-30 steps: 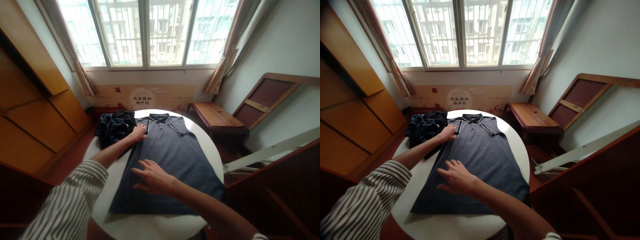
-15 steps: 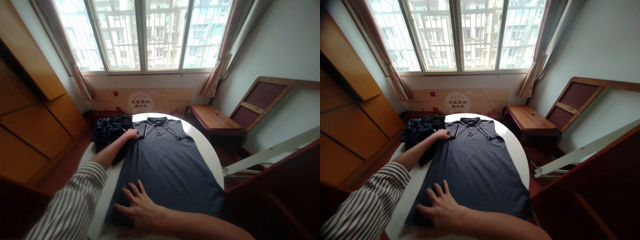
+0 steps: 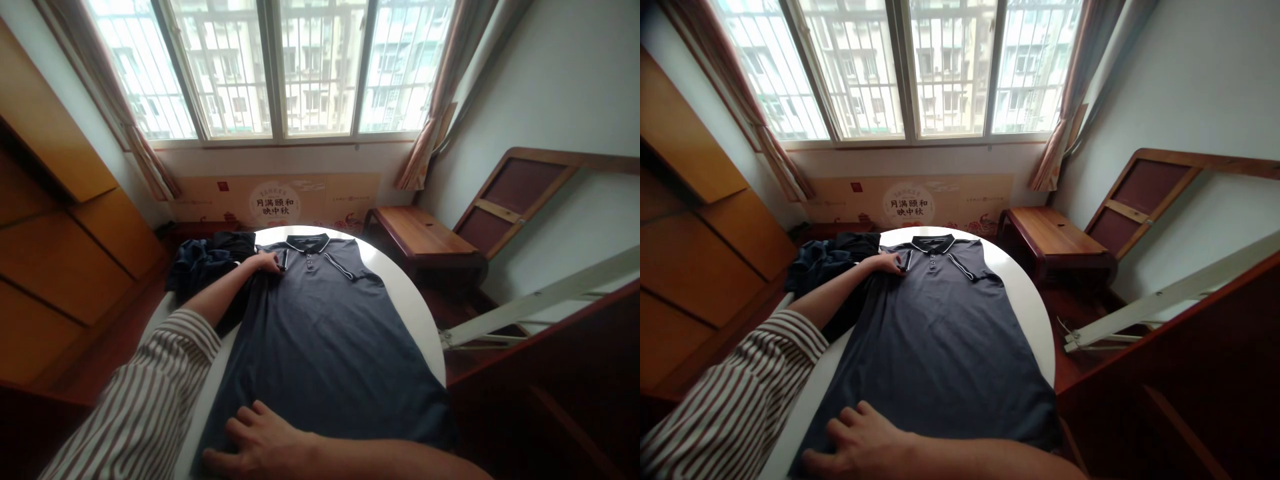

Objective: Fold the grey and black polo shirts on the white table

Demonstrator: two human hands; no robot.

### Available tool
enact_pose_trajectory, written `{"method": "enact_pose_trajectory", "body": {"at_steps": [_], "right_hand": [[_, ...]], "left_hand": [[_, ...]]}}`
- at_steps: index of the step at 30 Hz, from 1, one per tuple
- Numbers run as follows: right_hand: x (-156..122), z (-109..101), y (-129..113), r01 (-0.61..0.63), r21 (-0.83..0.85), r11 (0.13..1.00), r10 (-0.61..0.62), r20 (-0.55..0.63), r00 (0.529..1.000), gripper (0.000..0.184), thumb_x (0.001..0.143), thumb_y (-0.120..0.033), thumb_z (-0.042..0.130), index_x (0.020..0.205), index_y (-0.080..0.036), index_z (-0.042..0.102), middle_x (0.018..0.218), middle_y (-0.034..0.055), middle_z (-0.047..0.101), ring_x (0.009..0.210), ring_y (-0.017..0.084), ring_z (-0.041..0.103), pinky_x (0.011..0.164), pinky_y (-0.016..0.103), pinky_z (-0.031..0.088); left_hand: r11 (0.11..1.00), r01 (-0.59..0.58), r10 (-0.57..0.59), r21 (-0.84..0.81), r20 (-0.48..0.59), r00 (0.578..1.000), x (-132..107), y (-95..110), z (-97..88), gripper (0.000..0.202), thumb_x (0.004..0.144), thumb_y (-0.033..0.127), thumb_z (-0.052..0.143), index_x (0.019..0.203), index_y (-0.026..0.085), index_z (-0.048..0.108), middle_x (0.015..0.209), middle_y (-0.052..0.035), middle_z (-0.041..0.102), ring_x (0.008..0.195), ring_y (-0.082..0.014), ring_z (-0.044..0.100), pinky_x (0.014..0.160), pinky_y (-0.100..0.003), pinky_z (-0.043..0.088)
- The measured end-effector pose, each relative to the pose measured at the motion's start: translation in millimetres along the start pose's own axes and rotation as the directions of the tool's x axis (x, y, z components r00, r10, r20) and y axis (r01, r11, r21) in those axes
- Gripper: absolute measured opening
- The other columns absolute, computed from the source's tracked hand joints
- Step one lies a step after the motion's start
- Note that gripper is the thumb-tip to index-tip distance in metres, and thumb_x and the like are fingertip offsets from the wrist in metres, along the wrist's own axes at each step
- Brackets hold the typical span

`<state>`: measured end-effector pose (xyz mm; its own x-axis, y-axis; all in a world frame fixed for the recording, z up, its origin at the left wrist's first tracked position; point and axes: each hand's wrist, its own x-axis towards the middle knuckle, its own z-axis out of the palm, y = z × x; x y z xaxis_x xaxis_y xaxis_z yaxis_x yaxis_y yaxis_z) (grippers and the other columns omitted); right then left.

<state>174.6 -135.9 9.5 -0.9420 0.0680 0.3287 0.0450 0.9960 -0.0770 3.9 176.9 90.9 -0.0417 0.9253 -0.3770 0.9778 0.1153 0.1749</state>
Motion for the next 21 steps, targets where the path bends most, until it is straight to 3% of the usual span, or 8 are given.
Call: {"method": "enact_pose_trajectory", "body": {"at_steps": [4,7,11,17,21], "right_hand": [[-2,6,-6,0.022,-0.004,1.000,-0.022,-0.004,1.000,0.038,0.103,-0.045,0.037,0.133,-0.022,0.045,0.090,0.0018,0.059,0.070,0.015,0.055,0.059,0.029,0.040],[-4,8,-10,0.082,0.001,0.997,-0.082,-0.019,0.996,0.030,0.104,-0.034,0.041,0.127,-0.016,0.048,0.085,0.0006,0.059,0.069,0.014,0.057,0.056,0.029,0.039],[-2,7,-12,0.108,0.025,0.994,-0.108,-0.011,0.994,0.023,0.103,-0.028,0.042,0.117,-0.012,0.052,0.078,-0.0002,0.060,0.067,0.014,0.058,0.055,0.028,0.040],[0,2,-7,0.116,0.073,0.991,-0.118,0.018,0.993,0.026,0.103,-0.029,0.043,0.117,-0.010,0.052,0.079,0.0008,0.062,0.069,0.014,0.058,0.056,0.028,0.042],[-2,-2,-4,0.172,0.099,0.980,-0.176,0.039,0.984,0.028,0.105,-0.029,0.038,0.120,-0.010,0.051,0.085,0.0022,0.064,0.073,0.014,0.059,0.058,0.028,0.040]], "left_hand": [[0.993,-0.032,0.036,0.110,-0.031,0.999,-19,1,21.7,0.099,0.059,0.079,0.069,0.136,0.020,0.050,0.152,-0.0219,0.034,0.127,-0.0416,0.052,0.106,-0.044,0.041],[0.994,-0.031,0.040,0.102,-0.090,0.995,-27,-3,26.3,0.091,0.068,0.081,0.059,0.135,0.020,0.051,0.151,-0.0219,0.037,0.129,-0.0422,0.050,0.105,-0.046,0.040],[0.996,0.090,-0.090,-0.013,-0.270,0.959,-20,-12,15.0,0.064,0.091,0.060,0.049,0.130,0.010,0.054,0.139,-0.0254,0.052,0.125,-0.0367,0.055,0.102,-0.040,0.043],[0.984,0.147,-0.176,-0.104,-0.381,0.907,4,-27,2.5,0.050,0.081,0.041,0.071,0.117,0.007,0.061,0.119,-0.0244,0.066,0.118,-0.0355,0.061,0.091,-0.034,0.050],[0.974,0.133,-0.198,-0.184,-0.402,0.894,12,-32,-0.7,0.037,0.086,0.025,0.064,0.119,0.010,0.057,0.120,-0.0200,0.067,0.115,-0.0303,0.063,0.088,-0.031,0.050]]}}
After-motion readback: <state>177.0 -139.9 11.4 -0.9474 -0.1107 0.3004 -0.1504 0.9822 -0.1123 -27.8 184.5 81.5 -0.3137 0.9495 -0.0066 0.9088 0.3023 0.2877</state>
